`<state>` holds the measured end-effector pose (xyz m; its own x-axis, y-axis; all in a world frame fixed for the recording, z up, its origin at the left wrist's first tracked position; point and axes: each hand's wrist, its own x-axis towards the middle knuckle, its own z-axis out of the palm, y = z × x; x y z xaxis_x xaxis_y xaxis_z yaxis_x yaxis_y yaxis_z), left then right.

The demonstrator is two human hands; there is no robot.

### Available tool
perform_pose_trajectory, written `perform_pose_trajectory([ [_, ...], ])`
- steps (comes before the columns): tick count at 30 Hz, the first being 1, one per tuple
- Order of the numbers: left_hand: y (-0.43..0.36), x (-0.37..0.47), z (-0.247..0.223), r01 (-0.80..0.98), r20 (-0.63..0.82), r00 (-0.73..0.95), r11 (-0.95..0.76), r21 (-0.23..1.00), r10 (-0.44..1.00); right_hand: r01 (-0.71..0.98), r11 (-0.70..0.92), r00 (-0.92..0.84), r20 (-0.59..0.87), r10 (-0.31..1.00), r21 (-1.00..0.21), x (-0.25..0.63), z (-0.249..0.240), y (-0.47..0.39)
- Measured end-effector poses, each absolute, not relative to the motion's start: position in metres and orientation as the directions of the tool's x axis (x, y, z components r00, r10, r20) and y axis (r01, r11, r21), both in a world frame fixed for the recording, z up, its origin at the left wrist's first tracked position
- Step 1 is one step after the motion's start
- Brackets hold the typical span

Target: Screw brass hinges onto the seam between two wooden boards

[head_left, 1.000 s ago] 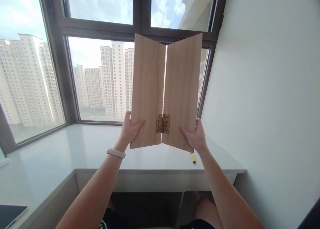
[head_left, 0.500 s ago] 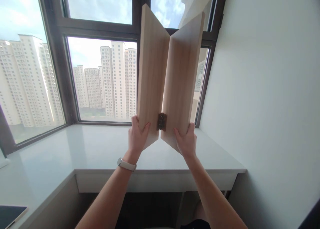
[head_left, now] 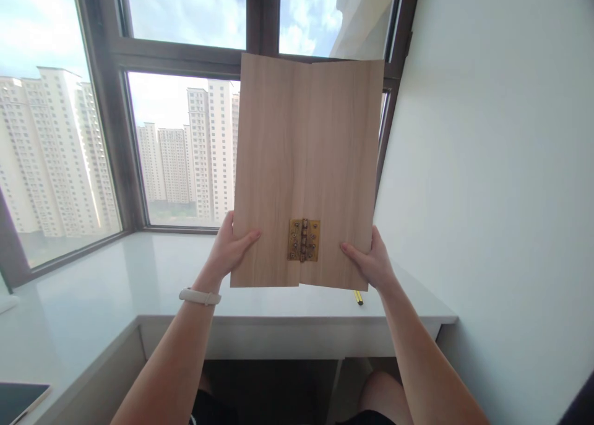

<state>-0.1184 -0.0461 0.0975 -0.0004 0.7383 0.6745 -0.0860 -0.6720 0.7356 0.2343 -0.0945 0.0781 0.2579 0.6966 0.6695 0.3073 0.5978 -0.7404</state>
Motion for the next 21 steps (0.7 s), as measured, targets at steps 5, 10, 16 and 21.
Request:
perform_pose_trajectory([
  [5,-0.049,-0.120,0.097,-0.085,0.674,0.021,-0.671,0.737,0.738,0.254,0.616,0.229,0.665,0.711,-0.745,0.235,0.078,-0.098],
  [10,-0.052,-0.118,0.098,-0.069,0.677,-0.023,-0.677,0.733,0.736,0.326,0.591,0.272,0.672,0.689,-0.738,0.230,0.083,-0.105],
  [16,-0.059,-0.097,0.091,0.097,0.684,-0.149,-0.677,0.729,0.714,0.510,0.490,0.381,0.697,0.608,-0.707,0.209,0.083,-0.106],
  [21,-0.072,-0.057,0.076,0.345,0.712,-0.279,-0.625,0.700,0.644,0.712,0.247,0.464,0.705,0.537,-0.657,0.165,0.066,-0.100],
])
